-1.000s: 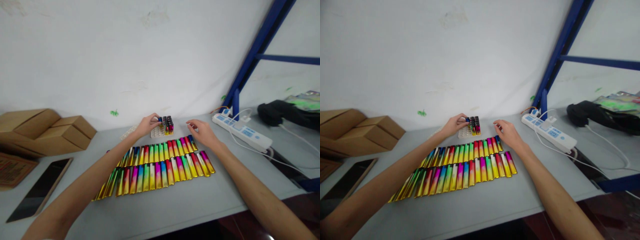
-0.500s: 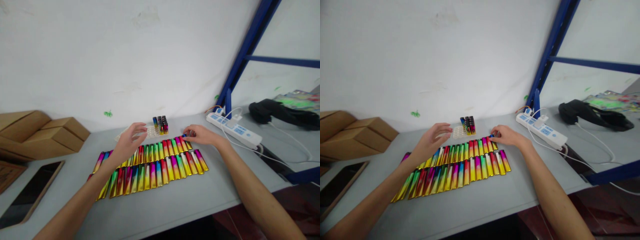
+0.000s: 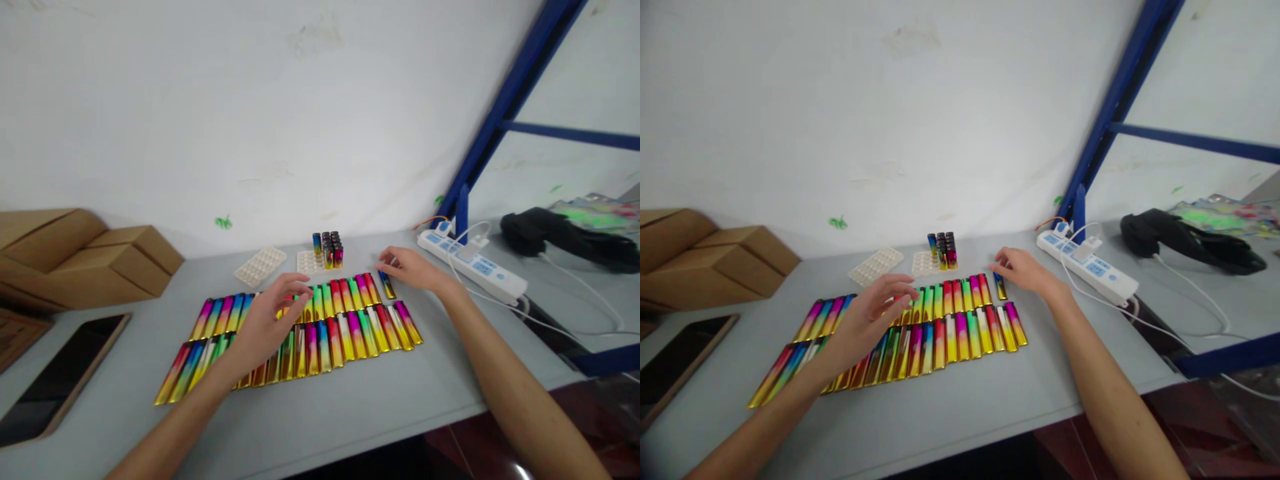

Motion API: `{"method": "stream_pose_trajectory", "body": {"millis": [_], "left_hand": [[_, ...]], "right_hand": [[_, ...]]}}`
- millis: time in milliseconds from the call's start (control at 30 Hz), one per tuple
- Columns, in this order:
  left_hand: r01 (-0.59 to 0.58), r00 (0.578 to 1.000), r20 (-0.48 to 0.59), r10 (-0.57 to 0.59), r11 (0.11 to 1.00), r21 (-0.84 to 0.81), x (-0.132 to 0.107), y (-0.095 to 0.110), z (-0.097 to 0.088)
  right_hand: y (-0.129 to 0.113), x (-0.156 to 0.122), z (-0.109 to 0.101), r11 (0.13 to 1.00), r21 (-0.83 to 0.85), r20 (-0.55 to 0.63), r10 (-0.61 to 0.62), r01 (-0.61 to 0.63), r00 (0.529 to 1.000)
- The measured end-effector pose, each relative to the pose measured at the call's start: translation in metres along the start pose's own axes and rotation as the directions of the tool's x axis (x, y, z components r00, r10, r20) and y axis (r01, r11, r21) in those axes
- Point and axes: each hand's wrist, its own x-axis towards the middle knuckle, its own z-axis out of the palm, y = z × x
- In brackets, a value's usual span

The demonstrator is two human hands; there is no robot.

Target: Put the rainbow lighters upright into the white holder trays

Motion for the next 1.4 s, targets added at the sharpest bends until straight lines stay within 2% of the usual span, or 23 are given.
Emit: {"method": "stream_pose_trajectory", "body": {"millis": [200,400,533,600,767,900,967,1067,1133,1233,1300,1333,1400], "left_hand": [[-0.014,1.0,-0.016,0.015,0.999,0.028,-0.009,0.005,0.006],[-0.025,1.0,-0.012,0.025,1.0,0.012,-0.016,0.008,0.01],[-0.022,1.0,0.001,0.022,1.0,0.012,-0.017,0.008,0.011],[-0.02,1.0,0.003,0.02,1.0,0.009,-0.018,0.008,0.01],[-0.023,1.0,0.007,0.023,0.999,0.037,-0.019,0.013,0.009],[-0.013,1.0,0.015,0.013,1.0,0.023,-0.021,0.017,0.011],[-0.006,1.0,0.015,0.006,1.0,-0.019,-0.021,0.018,0.013],[0.052,0.998,0.025,-0.049,0.992,-0.111,-0.02,0.02,0.016],[0.105,0.994,0.045,-0.098,0.976,-0.189,-0.018,0.019,0.02],[0.152,0.987,0.106,-0.121,0.914,-0.376,-0.017,0.018,0.027],[0.193,0.979,0.16,-0.127,0.826,-0.53,-0.017,0.017,0.032],[0.223,0.973,0.19,-0.135,0.772,-0.595,-0.017,0.017,0.034],[0.296,0.954,0.246,-0.173,0.686,-0.665,-0.018,0.018,0.038]], "right_hand": [[-0.012,-0.002,-0.002,0.991,-0.116,0.078,0.073,-0.063,0.994],[-0.02,0.002,0.002,0.987,-0.12,0.001,0.106,-0.105,0.994],[-0.019,0.003,0.003,0.968,-0.245,-0.03,0.036,-0.042,0.999],[-0.018,0.001,0.004,0.954,-0.295,-0.044,0.038,-0.049,0.998],[-0.017,-0.006,0.009,0.95,-0.275,0.01,0.155,-0.146,0.988],[-0.022,-0.004,0.004,0.948,-0.261,-0.024,0.183,-0.183,0.983],[-0.029,-0.002,-0.001,0.974,-0.167,-0.073,0.144,-0.155,0.987],[-0.052,-0.002,-0.007,0.984,0.179,-0.124,0.026,-0.003,0.992],[-0.075,-0.005,-0.004,0.893,0.442,-0.118,-0.035,0.084,0.992],[-0.11,-0.011,0.013,0.715,0.695,-0.039,-0.057,0.068,0.998],[-0.128,-0.013,0.027,0.662,0.748,-0.005,-0.081,0.058,0.997],[-0.134,-0.014,0.034,0.675,0.734,-0.024,-0.088,0.078,0.996],[-0.141,-0.016,0.042,0.756,0.633,-0.114,-0.127,0.171,0.985]]}}
